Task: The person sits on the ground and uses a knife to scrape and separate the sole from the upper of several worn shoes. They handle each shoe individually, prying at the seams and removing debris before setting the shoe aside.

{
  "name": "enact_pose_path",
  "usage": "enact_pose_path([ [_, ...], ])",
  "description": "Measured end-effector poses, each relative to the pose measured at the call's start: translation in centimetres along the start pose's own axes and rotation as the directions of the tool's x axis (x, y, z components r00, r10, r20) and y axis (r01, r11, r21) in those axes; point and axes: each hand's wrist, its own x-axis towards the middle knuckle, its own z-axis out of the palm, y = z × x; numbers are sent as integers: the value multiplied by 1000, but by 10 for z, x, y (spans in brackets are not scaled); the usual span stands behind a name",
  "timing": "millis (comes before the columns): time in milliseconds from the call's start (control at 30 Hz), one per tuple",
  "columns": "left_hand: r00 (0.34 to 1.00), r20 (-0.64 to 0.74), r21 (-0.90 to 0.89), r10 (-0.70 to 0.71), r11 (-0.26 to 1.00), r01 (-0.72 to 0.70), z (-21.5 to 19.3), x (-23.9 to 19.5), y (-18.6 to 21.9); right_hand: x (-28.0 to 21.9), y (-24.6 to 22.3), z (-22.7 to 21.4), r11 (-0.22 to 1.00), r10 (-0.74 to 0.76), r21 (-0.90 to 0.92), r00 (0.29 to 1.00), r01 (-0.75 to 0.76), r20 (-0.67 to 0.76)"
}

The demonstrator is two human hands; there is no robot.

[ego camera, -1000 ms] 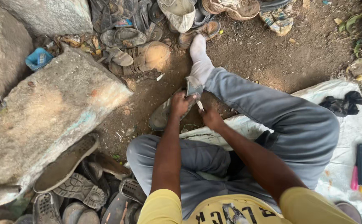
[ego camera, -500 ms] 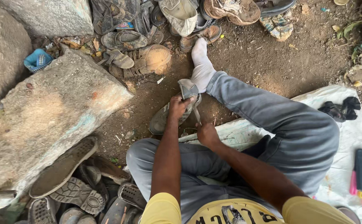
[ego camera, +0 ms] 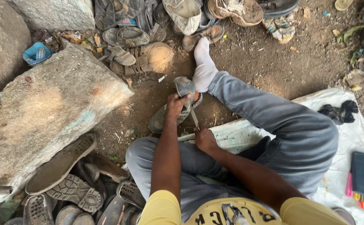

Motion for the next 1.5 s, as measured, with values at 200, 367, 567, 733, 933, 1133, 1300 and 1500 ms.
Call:
enact_pose_path([
  [200,998,52,-265,-38,963,50,-1,1,-7,59,-19,7,820,-433,-423,901,386,-16],
  [367,988,-125,-527,-86,850,7,-8,7,-7,-31,-4,21,992,-110,-42,985,117,132],
  [567,999,-32,-95,-26,995,22,6,-5,39,-36,-18,-13,997,-7,-74,976,24,217],
  [733,995,75,948,-67,313,-51,33,-67,133,-28,-23,-32,994,-61,-72,968,81,245],
  [933,993,-49,994,-111,90,59,39,-82,110,-22,2,-10,992,-112,-42,977,122,181],
  [1133,966,-176,967,-189,150,206,72,-67,84,-14,15,-17,997,-83,13,996,82,40],
  [1300,956,-172,926,-236,294,239,61,-60,94,-40,-13,-62,998,-61,32,998,61,-17],
  [1500,965,-198,923,-172,299,242,61,-58,95,17,-4,-70,997,-62,-29,994,64,86],
])
